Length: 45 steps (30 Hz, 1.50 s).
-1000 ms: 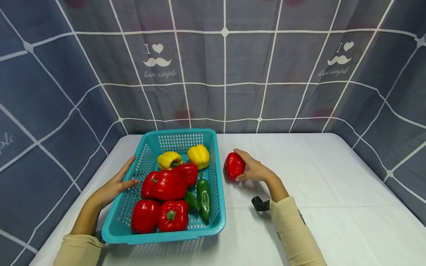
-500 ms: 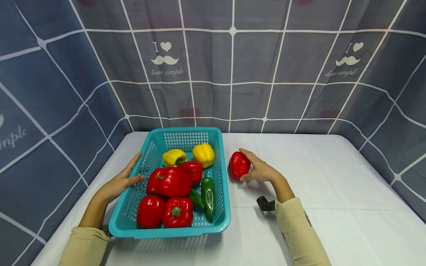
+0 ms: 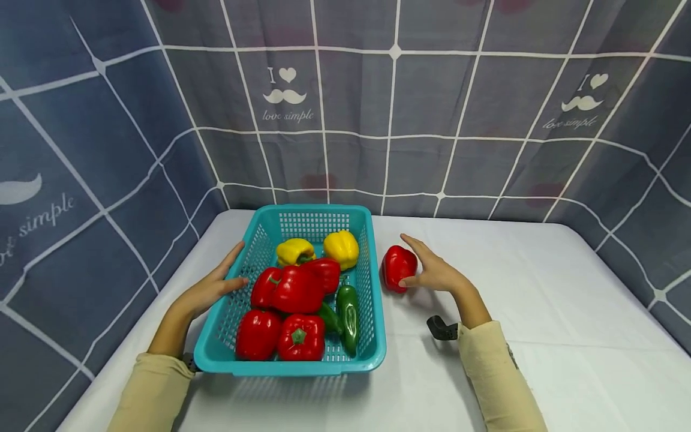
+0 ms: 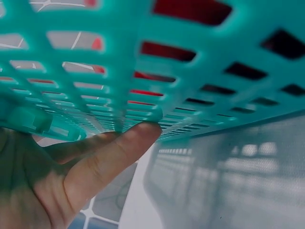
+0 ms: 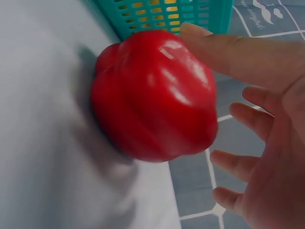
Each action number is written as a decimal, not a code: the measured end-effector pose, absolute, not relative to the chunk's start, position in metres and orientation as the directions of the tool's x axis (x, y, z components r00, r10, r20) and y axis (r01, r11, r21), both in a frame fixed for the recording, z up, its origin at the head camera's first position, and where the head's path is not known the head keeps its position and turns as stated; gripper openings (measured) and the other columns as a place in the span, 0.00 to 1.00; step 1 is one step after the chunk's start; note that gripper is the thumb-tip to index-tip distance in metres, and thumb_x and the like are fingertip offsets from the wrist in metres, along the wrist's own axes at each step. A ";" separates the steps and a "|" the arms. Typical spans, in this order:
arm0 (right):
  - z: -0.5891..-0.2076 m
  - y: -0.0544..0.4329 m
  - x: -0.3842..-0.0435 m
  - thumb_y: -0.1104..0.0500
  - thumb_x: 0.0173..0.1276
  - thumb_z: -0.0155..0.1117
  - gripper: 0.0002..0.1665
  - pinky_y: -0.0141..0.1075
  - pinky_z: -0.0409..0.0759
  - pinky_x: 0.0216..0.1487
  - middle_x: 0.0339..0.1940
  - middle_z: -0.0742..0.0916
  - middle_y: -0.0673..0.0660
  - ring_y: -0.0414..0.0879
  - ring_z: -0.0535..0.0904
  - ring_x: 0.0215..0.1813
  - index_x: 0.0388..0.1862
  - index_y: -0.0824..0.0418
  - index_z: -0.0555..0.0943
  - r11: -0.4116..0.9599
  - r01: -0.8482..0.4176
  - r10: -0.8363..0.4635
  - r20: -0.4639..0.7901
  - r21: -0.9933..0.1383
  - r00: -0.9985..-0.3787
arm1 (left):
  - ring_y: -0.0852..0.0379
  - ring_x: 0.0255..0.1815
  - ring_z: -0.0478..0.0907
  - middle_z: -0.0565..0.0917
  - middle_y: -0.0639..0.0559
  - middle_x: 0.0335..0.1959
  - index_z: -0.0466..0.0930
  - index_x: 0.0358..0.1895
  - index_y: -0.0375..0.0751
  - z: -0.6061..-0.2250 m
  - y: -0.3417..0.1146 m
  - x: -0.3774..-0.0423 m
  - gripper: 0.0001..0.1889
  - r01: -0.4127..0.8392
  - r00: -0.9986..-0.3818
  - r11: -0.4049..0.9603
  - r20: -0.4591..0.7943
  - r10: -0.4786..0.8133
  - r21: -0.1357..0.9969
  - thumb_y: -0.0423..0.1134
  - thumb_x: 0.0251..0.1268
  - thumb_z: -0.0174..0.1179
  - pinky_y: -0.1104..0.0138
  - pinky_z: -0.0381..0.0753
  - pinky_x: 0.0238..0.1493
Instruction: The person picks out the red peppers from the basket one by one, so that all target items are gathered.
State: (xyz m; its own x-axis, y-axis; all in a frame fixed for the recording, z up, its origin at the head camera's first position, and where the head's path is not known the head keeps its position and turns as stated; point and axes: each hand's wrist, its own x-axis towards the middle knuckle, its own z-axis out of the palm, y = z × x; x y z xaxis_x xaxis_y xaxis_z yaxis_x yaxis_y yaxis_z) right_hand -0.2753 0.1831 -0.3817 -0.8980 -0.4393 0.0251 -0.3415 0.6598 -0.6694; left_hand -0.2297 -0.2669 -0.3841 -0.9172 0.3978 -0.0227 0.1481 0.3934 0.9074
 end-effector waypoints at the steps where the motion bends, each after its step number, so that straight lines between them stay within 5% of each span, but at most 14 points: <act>1: -0.380 0.182 -0.276 0.59 0.49 0.71 0.57 0.62 0.64 0.59 0.71 0.57 0.63 0.62 0.51 0.71 0.73 0.56 0.49 0.652 -0.352 -0.445 0.037 -0.672 -0.895 | 0.30 0.68 0.44 0.32 0.37 0.73 0.26 0.72 0.48 -0.384 -0.267 -0.230 0.43 0.149 -0.918 0.394 -0.022 0.396 0.907 0.34 0.64 0.48 0.38 0.64 0.55; 8: -0.356 0.161 -0.282 0.58 0.51 0.70 0.56 0.70 0.47 0.61 0.73 0.57 0.59 0.59 0.51 0.72 0.73 0.54 0.48 0.674 -0.446 -0.494 0.089 -0.589 -0.865 | 0.30 0.69 0.40 0.32 0.37 0.73 0.25 0.72 0.49 -0.386 -0.273 -0.220 0.43 0.132 -0.925 0.421 -0.041 0.378 0.897 0.37 0.65 0.49 0.36 0.59 0.58; 19: -0.306 0.092 -0.286 0.54 0.49 0.73 0.58 0.59 0.55 0.64 0.74 0.57 0.55 0.53 0.50 0.73 0.73 0.52 0.48 0.621 -0.691 -0.704 0.126 -0.369 -0.699 | 0.30 0.68 0.42 0.32 0.36 0.73 0.25 0.72 0.49 -0.385 -0.280 -0.216 0.43 0.136 -0.932 0.419 -0.028 0.361 0.898 0.36 0.65 0.49 0.37 0.62 0.57; 30: -0.306 0.067 -0.277 0.51 0.46 0.75 0.63 0.60 0.47 0.67 0.74 0.54 0.51 0.53 0.45 0.74 0.74 0.50 0.45 0.534 -0.761 -0.809 0.037 -0.369 -0.586 | 0.32 0.70 0.40 0.32 0.38 0.73 0.27 0.72 0.49 -0.385 -0.268 -0.227 0.43 0.126 -0.931 0.411 -0.035 0.364 0.903 0.37 0.64 0.49 0.38 0.60 0.59; 45: -0.325 0.046 -0.263 0.50 0.46 0.74 0.64 0.55 0.54 0.68 0.74 0.54 0.50 0.49 0.48 0.73 0.74 0.47 0.44 0.465 -0.826 -0.879 -0.054 -0.319 -0.474 | 0.32 0.69 0.44 0.33 0.37 0.73 0.27 0.72 0.50 -0.380 -0.264 -0.226 0.43 0.121 -0.931 0.402 -0.036 0.362 0.908 0.37 0.64 0.49 0.40 0.64 0.57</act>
State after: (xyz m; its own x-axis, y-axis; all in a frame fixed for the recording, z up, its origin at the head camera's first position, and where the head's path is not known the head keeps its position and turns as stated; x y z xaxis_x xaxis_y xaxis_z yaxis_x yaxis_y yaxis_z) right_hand -0.2632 0.0459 -0.3252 -0.4736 -0.8791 -0.0541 -0.8260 0.4646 -0.3192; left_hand -0.2257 -0.2639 -0.3804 -0.9313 0.3624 -0.0360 0.1213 0.4017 0.9077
